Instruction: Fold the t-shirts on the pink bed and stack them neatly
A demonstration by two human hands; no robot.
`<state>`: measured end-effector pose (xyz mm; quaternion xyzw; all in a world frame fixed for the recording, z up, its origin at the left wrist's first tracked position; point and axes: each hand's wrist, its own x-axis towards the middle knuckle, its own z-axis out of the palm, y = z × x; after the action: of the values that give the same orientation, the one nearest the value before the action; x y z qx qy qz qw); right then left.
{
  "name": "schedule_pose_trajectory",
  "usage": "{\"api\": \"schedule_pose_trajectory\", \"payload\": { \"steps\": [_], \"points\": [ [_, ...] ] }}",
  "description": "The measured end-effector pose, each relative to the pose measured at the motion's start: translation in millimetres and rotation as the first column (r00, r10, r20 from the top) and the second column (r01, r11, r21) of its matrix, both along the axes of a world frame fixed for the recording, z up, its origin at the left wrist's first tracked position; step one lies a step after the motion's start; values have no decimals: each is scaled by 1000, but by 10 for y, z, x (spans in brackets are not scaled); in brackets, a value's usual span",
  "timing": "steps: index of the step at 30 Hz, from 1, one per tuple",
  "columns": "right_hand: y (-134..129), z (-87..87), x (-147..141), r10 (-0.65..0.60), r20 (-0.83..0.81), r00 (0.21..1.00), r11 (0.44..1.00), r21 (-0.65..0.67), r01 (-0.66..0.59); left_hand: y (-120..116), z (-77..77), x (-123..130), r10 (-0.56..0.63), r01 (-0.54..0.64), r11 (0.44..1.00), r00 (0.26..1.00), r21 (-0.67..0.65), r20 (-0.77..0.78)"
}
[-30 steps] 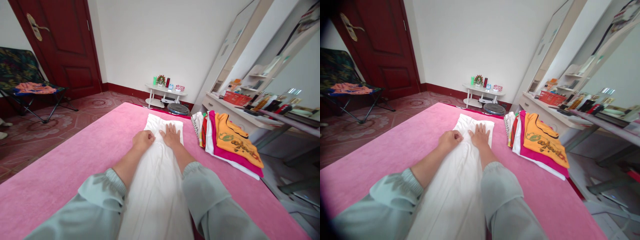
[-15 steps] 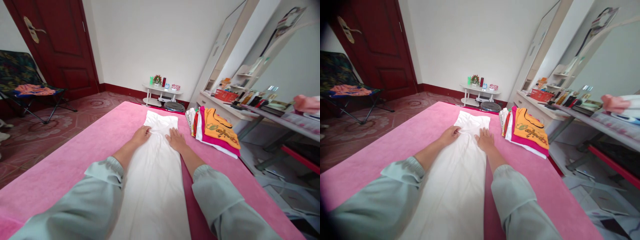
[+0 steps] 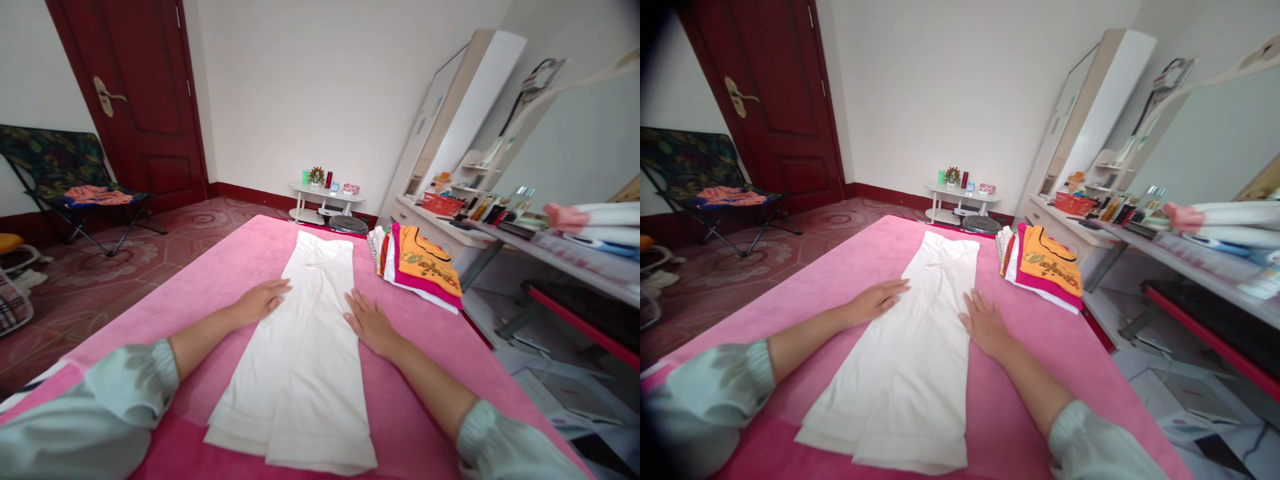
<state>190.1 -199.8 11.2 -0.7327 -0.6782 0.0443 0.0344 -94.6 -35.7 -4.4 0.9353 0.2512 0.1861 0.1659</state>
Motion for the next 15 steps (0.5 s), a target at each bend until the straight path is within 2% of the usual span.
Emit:
{"api": "schedule_pose_trajectory", "payload": {
  "steps": [2, 5, 8, 12, 15],
  "points": [
    [-172, 83, -38, 40, -51, 998, 999, 22, -39, -59, 81, -69, 11, -12, 1000, 999, -15, -47],
    [-405, 217, -131, 159, -187, 969, 978, 163, -129, -237, 248, -56, 54, -52, 998, 993, 20, -109],
    [-640, 323, -240, 301, -351, 887, 938, 277, -209, -517, 367, 43, -30, 31, 999, 998, 30, -58],
    [-965, 441, -342, 383, -449, 807, 921, 251, -298, -832, 358, 135, -227, 226, 969, 974, -96, -3],
    [-1179, 530, -412, 405, -489, 772, 912, 154, -380, -902, 301, 130, -248, 247, 951, 969, -187, 19]
  ]
}}
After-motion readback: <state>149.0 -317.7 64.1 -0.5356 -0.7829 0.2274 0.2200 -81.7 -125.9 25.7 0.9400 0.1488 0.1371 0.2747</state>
